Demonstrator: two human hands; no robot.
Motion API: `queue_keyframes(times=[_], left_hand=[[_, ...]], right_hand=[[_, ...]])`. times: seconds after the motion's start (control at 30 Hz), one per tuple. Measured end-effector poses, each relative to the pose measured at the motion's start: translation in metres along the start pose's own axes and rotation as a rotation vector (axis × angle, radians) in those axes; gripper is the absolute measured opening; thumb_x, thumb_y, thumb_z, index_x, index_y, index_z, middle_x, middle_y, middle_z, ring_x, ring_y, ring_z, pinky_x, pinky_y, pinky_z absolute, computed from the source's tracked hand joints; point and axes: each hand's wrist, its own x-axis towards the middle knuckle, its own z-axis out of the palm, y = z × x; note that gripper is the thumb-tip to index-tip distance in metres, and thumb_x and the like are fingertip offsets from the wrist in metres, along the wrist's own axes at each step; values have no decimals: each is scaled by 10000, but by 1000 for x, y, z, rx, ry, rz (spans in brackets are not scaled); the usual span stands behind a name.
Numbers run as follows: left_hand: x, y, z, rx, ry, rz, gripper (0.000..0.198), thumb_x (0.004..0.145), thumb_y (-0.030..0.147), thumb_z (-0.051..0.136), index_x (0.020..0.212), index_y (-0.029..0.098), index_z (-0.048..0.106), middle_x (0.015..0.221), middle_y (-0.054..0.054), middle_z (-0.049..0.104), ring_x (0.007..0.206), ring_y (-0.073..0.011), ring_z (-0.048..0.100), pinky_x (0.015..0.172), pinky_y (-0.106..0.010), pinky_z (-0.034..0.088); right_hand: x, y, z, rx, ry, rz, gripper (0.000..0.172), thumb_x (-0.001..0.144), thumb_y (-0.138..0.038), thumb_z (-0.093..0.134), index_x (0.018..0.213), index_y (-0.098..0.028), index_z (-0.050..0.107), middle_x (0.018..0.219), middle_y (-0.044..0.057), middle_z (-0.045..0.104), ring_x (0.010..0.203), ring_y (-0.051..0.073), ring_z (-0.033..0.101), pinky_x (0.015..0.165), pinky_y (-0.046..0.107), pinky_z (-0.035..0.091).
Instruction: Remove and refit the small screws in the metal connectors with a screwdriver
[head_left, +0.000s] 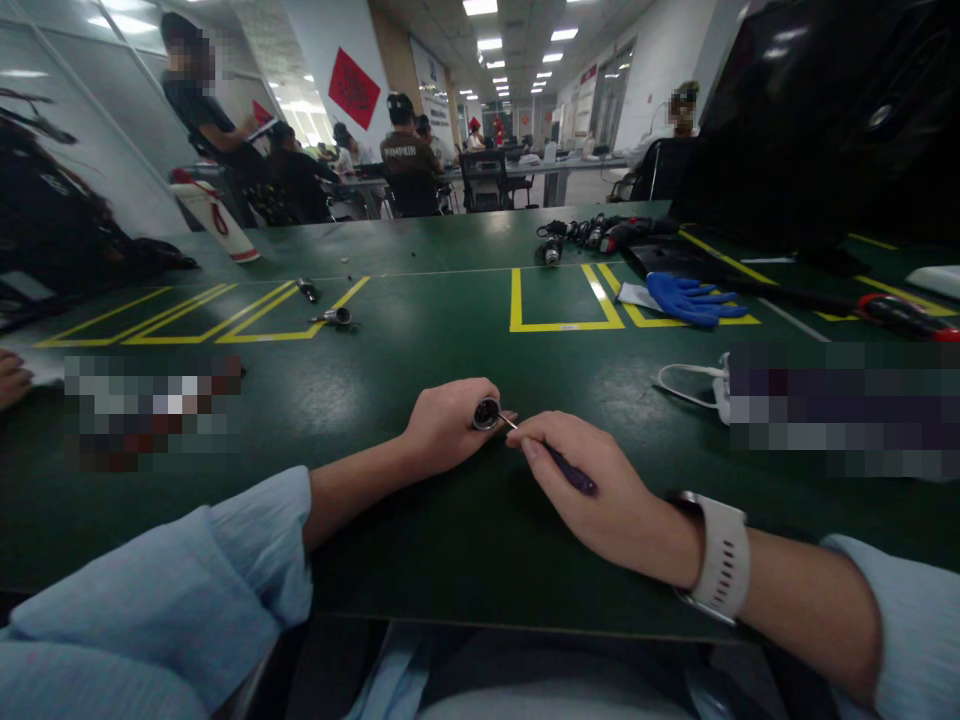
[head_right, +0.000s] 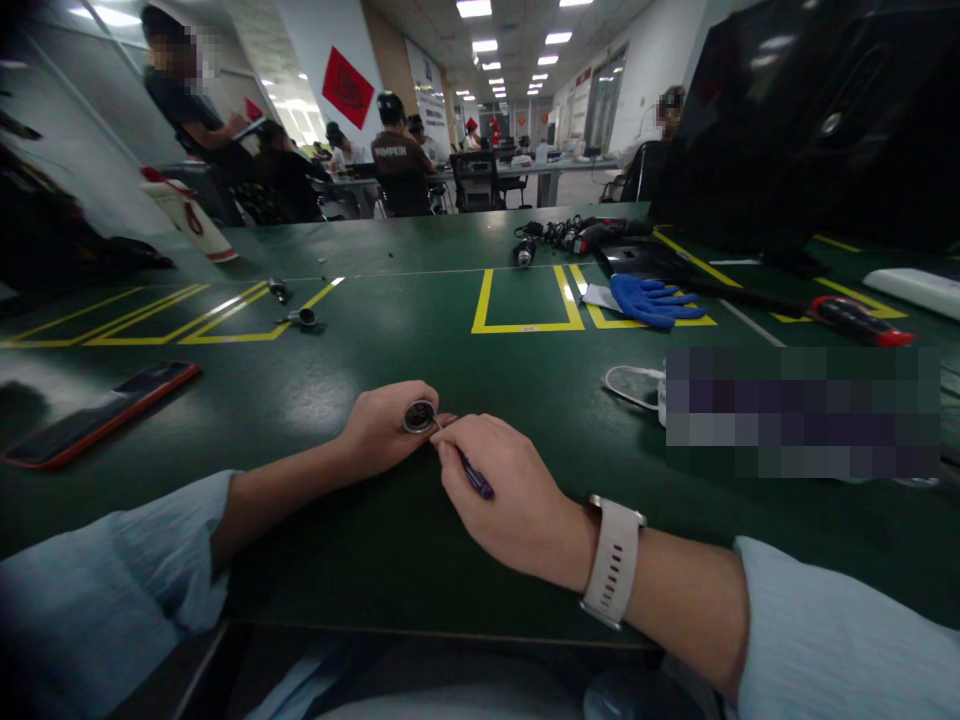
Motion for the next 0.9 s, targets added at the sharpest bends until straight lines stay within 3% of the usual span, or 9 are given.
queue_keyframes(times=[0.43,0.9], left_hand=[[1,-6,5,-337,149,-103,294,760,432,605,664,172,507,652,8,570,577,-115,510,530,-233,367],[-2,-1,3,-98,165,-17,294,817,432,549,672,179,509,645,21,554,573,-116,507,519,-231,336]], right_hand=[[0,5,-1,80,-25,-117,212,895,-130,449,1051,-214,565,984,69,650,967,190,602,872,375,483],[0,5,1,30,-11,-124,147,884,-102,452,950,-150,574,941,86,654,892,175,603,819,336,494]])
